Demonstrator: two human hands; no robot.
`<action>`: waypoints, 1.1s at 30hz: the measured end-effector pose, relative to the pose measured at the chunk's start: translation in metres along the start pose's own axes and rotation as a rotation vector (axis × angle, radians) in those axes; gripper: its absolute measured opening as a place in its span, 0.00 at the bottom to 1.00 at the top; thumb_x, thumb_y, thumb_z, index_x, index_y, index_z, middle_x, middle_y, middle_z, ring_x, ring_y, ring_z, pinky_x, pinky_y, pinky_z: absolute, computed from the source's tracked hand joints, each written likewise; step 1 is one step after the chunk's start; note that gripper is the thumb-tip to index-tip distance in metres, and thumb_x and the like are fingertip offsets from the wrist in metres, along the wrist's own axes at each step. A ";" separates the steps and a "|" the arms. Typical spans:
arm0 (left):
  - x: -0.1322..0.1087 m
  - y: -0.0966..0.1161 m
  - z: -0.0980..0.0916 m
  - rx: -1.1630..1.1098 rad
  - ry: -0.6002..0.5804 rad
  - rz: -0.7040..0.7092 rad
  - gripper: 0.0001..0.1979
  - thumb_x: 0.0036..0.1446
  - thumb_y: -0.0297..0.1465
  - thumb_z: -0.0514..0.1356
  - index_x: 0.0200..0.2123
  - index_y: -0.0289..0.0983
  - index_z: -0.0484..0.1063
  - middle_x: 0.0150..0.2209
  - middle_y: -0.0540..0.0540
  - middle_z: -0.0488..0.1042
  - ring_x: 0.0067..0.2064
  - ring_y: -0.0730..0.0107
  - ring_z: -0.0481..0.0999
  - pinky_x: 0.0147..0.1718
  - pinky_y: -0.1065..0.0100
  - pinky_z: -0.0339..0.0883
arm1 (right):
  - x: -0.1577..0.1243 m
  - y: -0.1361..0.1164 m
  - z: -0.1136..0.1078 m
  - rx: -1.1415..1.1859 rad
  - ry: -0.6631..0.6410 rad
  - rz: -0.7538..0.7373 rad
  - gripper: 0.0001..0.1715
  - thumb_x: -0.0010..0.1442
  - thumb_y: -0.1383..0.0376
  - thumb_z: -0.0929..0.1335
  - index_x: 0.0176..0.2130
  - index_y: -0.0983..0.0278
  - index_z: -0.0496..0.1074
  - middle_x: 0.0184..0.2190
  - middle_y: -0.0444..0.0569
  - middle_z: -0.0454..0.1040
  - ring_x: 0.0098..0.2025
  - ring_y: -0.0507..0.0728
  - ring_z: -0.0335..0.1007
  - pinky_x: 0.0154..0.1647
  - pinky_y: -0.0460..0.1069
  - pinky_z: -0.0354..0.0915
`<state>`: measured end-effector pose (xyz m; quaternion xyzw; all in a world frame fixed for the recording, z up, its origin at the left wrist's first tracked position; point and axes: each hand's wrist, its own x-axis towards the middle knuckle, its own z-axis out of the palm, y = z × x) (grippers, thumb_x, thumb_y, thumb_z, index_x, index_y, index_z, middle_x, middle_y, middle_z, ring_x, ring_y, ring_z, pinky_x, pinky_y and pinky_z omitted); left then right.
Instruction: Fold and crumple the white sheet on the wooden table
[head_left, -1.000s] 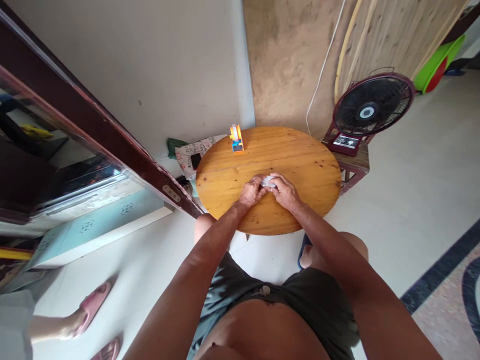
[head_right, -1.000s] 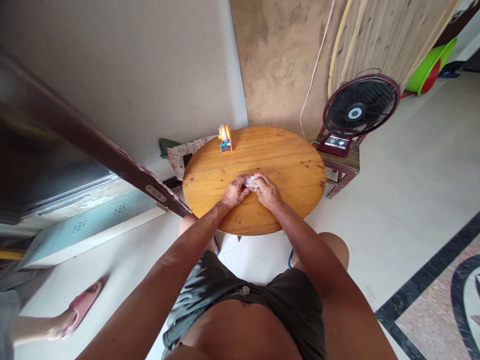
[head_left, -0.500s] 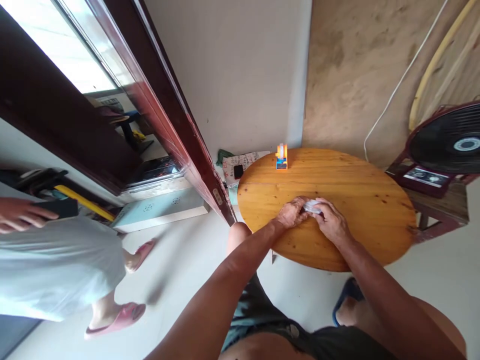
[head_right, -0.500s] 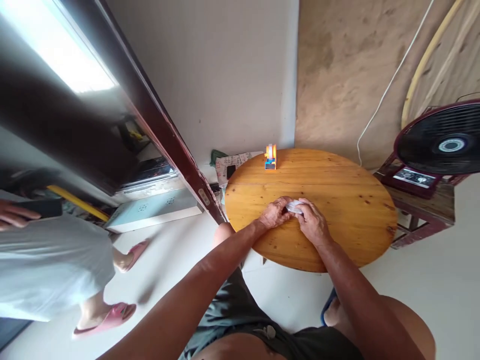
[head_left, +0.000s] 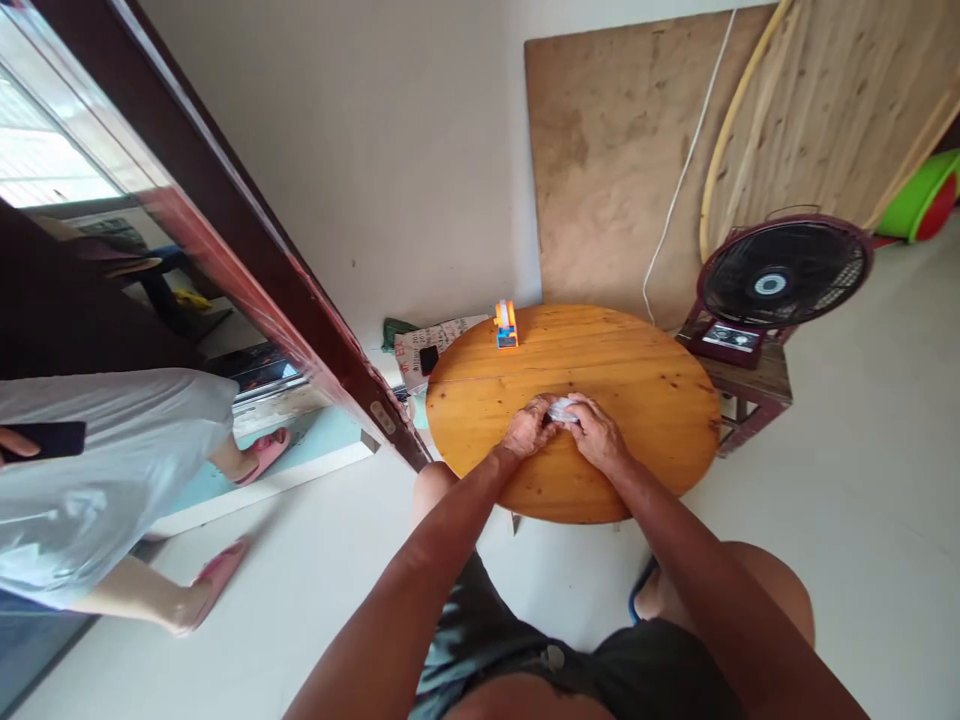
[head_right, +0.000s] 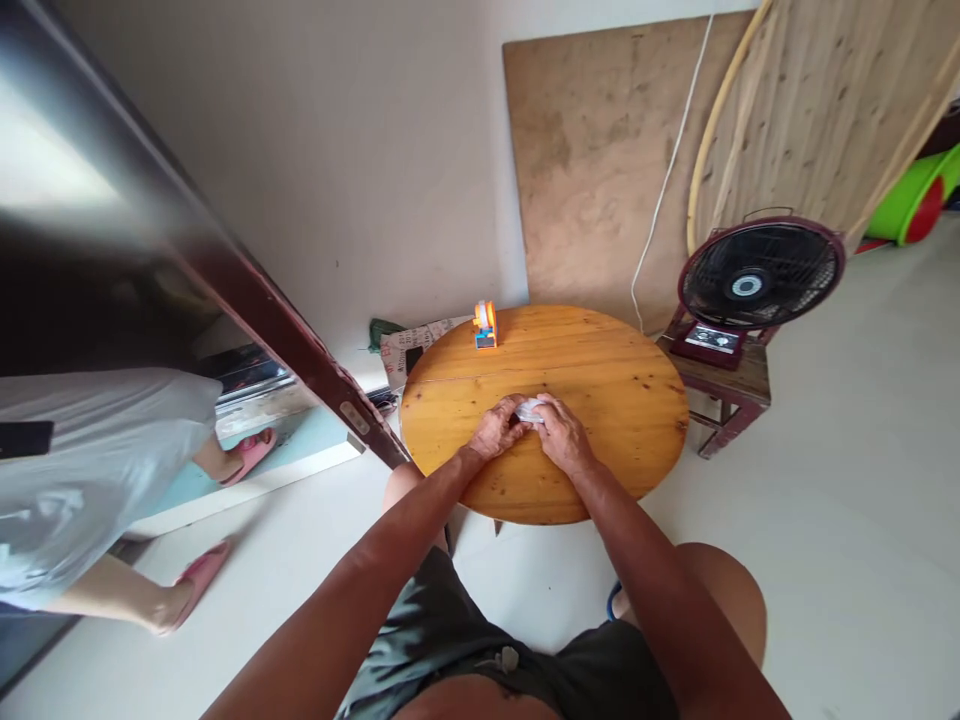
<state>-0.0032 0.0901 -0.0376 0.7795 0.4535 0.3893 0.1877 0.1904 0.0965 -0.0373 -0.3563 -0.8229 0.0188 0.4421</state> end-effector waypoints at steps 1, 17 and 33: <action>0.000 0.001 0.000 -0.006 0.003 -0.004 0.25 0.60 0.33 0.63 0.59 0.34 0.66 0.57 0.34 0.72 0.56 0.55 0.75 0.58 0.55 0.71 | 0.000 0.000 0.000 0.003 -0.007 0.003 0.12 0.62 0.70 0.65 0.46 0.60 0.71 0.56 0.58 0.73 0.59 0.65 0.71 0.60 0.61 0.70; -0.002 -0.003 0.001 -0.077 0.021 -0.115 0.36 0.55 0.30 0.66 0.65 0.34 0.60 0.58 0.35 0.72 0.56 0.54 0.76 0.57 0.52 0.73 | -0.002 -0.010 -0.005 0.029 -0.105 0.110 0.32 0.60 0.73 0.67 0.61 0.59 0.66 0.59 0.56 0.70 0.64 0.63 0.65 0.66 0.60 0.65; -0.002 -0.001 -0.004 -0.142 -0.033 -0.165 0.32 0.56 0.34 0.67 0.63 0.36 0.66 0.55 0.39 0.75 0.53 0.58 0.77 0.57 0.55 0.72 | 0.000 -0.004 -0.010 0.076 -0.148 0.094 0.40 0.54 0.79 0.63 0.63 0.58 0.65 0.57 0.53 0.72 0.61 0.63 0.67 0.63 0.60 0.67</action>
